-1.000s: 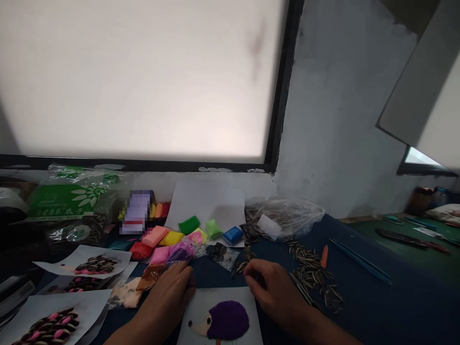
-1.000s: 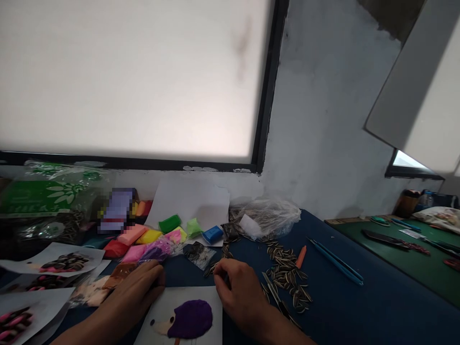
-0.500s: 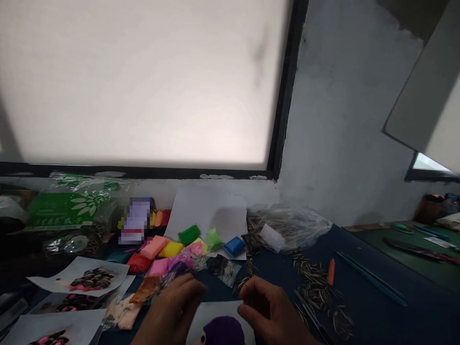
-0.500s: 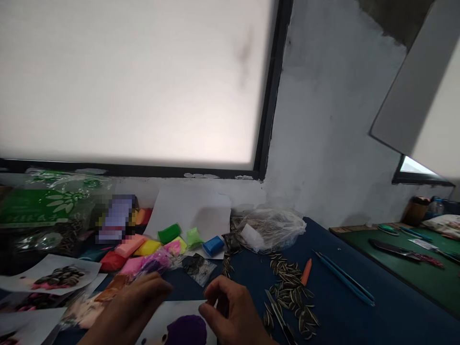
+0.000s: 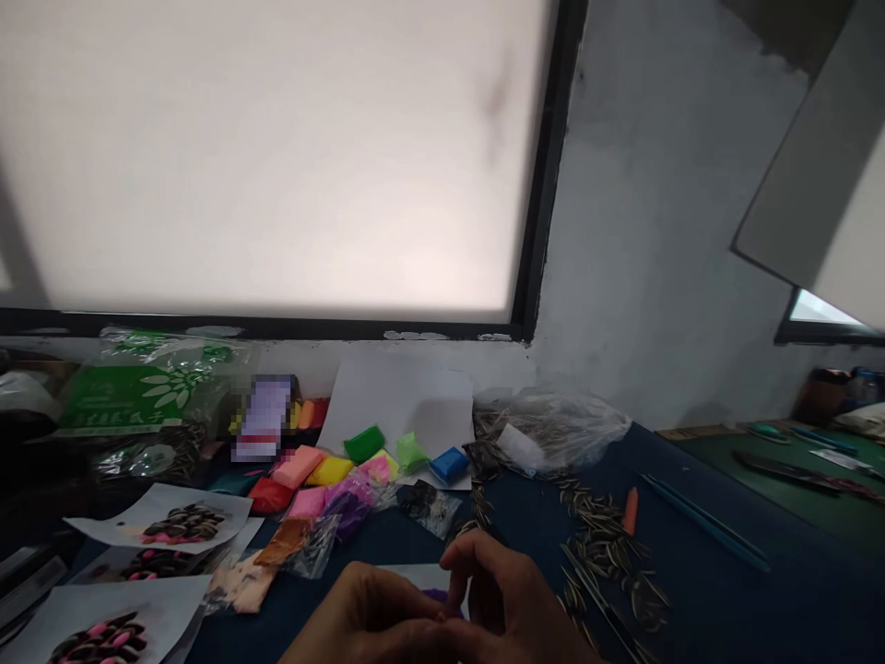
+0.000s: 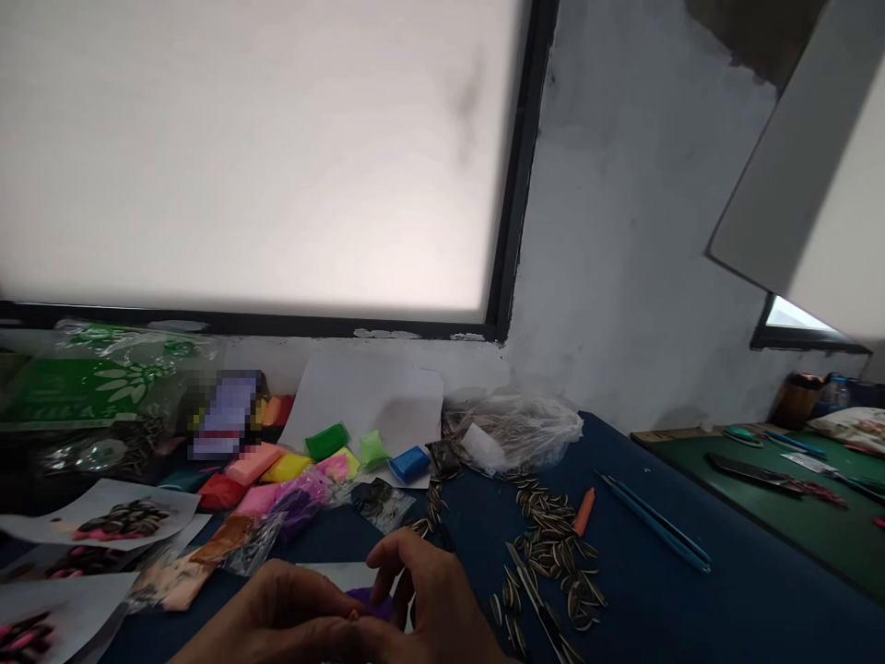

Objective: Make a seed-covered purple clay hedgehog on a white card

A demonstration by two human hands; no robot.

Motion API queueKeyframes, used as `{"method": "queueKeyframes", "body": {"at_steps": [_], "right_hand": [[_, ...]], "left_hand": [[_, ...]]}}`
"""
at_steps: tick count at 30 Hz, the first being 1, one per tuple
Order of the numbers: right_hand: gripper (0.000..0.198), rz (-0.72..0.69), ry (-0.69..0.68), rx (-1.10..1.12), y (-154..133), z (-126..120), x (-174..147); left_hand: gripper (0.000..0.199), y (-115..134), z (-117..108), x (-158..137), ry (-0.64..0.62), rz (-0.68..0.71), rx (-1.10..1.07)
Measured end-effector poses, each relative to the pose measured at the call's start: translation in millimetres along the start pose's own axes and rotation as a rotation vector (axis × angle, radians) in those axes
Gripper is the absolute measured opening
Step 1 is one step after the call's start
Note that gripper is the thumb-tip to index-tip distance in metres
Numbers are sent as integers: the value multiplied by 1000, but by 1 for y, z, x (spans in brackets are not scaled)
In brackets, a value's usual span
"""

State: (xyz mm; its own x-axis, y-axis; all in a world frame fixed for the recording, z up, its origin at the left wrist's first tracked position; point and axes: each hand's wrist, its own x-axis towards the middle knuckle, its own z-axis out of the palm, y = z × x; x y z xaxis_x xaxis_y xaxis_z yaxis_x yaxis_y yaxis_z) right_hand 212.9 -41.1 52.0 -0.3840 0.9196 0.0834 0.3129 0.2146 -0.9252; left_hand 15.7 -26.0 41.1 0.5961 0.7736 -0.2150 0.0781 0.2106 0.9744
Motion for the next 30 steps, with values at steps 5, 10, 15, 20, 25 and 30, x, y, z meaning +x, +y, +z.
{"method": "queueKeyframes", "body": {"at_steps": [5, 10, 15, 20, 25, 30], "right_hand": [[29, 73, -31, 128, 1, 1, 1], [25, 186, -110, 306, -1, -1, 4], [12, 120, -49, 290, -4, 0, 2], [8, -7, 2, 297, -3, 2, -2], [12, 46, 6, 158, -11, -3, -4], [16, 96, 9, 154, -13, -5, -1]], "left_hand": [[44, 3, 6, -2, 59, 37, -62], [48, 7, 4, -3, 50, 68, -103], [46, 1, -1, 2, 53, 92, -85], [51, -6, -2, 5, 21, 90, -66], [56, -1, 0, 4, -11, 56, -68], [47, -3, -1, 4, 30, 107, -124]]}}
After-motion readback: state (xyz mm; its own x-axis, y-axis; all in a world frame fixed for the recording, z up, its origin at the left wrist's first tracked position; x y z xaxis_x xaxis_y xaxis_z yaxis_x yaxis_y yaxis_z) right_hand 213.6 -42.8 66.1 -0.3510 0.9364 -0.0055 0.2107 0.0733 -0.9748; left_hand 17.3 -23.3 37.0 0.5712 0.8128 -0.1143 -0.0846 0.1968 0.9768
